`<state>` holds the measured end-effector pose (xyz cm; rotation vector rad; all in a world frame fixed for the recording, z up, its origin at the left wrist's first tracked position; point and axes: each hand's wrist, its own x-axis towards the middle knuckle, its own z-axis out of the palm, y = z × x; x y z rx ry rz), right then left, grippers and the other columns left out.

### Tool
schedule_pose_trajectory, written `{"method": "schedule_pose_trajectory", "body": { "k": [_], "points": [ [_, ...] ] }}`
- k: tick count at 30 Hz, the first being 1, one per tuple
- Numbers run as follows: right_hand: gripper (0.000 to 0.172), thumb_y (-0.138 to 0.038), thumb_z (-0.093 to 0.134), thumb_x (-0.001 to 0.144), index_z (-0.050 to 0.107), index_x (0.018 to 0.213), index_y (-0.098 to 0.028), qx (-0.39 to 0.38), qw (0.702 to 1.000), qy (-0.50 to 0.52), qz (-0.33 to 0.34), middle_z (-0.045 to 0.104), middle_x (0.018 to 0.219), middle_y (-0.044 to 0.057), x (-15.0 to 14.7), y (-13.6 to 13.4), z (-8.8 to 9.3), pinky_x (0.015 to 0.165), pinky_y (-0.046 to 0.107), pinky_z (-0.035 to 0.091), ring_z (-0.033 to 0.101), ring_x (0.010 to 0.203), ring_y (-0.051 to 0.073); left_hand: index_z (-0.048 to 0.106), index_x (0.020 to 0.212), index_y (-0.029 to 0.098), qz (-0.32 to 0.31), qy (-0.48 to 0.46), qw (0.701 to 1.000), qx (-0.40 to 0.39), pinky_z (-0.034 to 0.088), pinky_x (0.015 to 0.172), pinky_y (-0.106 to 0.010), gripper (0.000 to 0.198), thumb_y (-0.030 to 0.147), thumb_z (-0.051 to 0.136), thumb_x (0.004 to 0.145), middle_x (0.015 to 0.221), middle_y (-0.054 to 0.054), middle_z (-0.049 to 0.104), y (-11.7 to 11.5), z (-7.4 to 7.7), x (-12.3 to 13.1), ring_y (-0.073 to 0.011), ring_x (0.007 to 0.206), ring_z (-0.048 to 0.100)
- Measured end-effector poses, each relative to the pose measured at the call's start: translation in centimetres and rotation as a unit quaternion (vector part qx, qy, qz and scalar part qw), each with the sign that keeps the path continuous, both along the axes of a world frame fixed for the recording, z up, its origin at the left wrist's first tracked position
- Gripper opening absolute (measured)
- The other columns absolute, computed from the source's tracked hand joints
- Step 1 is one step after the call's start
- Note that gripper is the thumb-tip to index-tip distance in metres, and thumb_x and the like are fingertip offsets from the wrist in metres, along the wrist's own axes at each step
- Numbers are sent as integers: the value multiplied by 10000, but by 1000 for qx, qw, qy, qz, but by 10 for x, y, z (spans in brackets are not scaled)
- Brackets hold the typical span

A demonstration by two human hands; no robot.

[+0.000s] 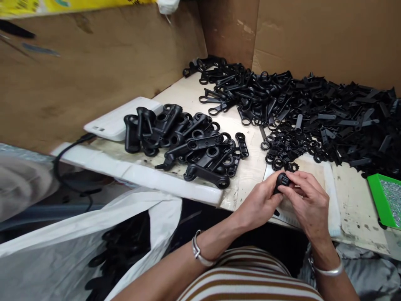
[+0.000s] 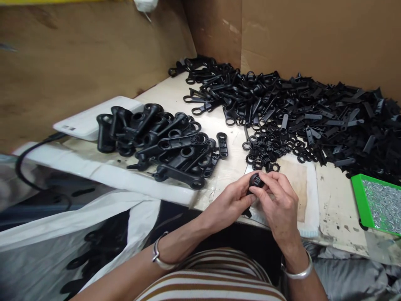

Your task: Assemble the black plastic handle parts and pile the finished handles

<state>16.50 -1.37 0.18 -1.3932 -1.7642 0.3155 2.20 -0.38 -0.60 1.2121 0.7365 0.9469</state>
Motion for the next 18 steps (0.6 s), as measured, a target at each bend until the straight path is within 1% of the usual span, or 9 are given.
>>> {"method": "schedule_pose_trajectory", "body": {
  "k": [3, 5, 6, 8, 10, 12, 15, 16, 18],
  "points": [
    [199, -278, 703, 845, 743, 1035, -232, 4, 1000, 19, -11, 655, 957, 40, -3, -2, -2, 682, 272, 614, 645, 709, 124, 374, 1432, 137, 16, 123, 989, 84, 429, 1057, -387, 600, 83, 453, 840, 1401, -157, 554, -3, -2, -4, -251, 1265, 552],
    [198, -284, 716, 830, 749, 1019, -233, -5, 999, 52, -10, 654, 959, 39, -3, -4, -1, 677, 258, 617, 649, 720, 123, 318, 1458, 130, -4, 173, 978, 119, 477, 981, -382, 611, 104, 439, 860, 1342, -180, 596, -3, 1, -7, -269, 1207, 599],
    [198, -291, 718, 828, 753, 1015, -236, -18, 997, 70, -5, 658, 962, 37, -2, -4, 0, 666, 249, 618, 651, 720, 122, 319, 1454, 130, -21, 194, 973, 125, 505, 915, -367, 595, 130, 448, 874, 1260, -176, 646, -3, 4, -10, -273, 1129, 643],
    [195, -321, 704, 838, 761, 1008, -244, -52, 993, 100, 23, 674, 955, 36, 4, -5, 4, 628, 234, 615, 661, 711, 123, 388, 1410, 138, -45, 239, 962, 126, 523, 754, -324, 513, 213, 467, 909, 1021, -131, 724, -2, 12, -15, -261, 906, 706],
    [217, -358, 660, 871, 765, 1027, -249, -89, 987, 116, 73, 700, 966, 45, 12, -4, 9, 615, 236, 616, 685, 738, 139, 479, 1336, 152, -42, 268, 954, 126, 494, 640, -286, 425, 283, 462, 932, 814, -74, 716, 0, 18, -20, -227, 715, 693],
    [251, -377, 621, 896, 760, 1062, -249, -119, 981, 113, 105, 724, 1025, 61, 18, -2, 13, 687, 272, 628, 711, 830, 173, 514, 1305, 164, -20, 253, 959, 124, 480, 603, -258, 391, 304, 423, 952, 720, -38, 683, 0, 21, -23, -188, 627, 664],
    [292, -381, 615, 888, 751, 1100, -234, -163, 978, 93, 90, 740, 1113, 77, 18, 5, 14, 860, 356, 606, 713, 974, 225, 514, 1305, 169, -9, 186, 979, 85, 475, 547, -220, 395, 323, 371, 970, 645, 2, 626, -2, 19, -24, -142, 538, 624],
    [301, -379, 621, 879, 750, 1104, -227, -186, 975, 94, 84, 745, 1113, 78, 15, 7, 13, 882, 370, 598, 713, 987, 234, 519, 1299, 167, -7, 168, 984, 65, 467, 516, -210, 399, 338, 362, 974, 632, 11, 608, -3, 17, -24, -132, 507, 610],
    [313, -380, 644, 852, 754, 1089, -209, -233, 961, 123, 80, 766, 1045, 77, 6, 11, 12, 835, 365, 613, 731, 923, 235, 530, 1286, 163, 5, 148, 988, 40, 453, 476, -198, 403, 353, 361, 973, 637, 17, 588, -5, 14, -23, -117, 474, 595]
  ]
}}
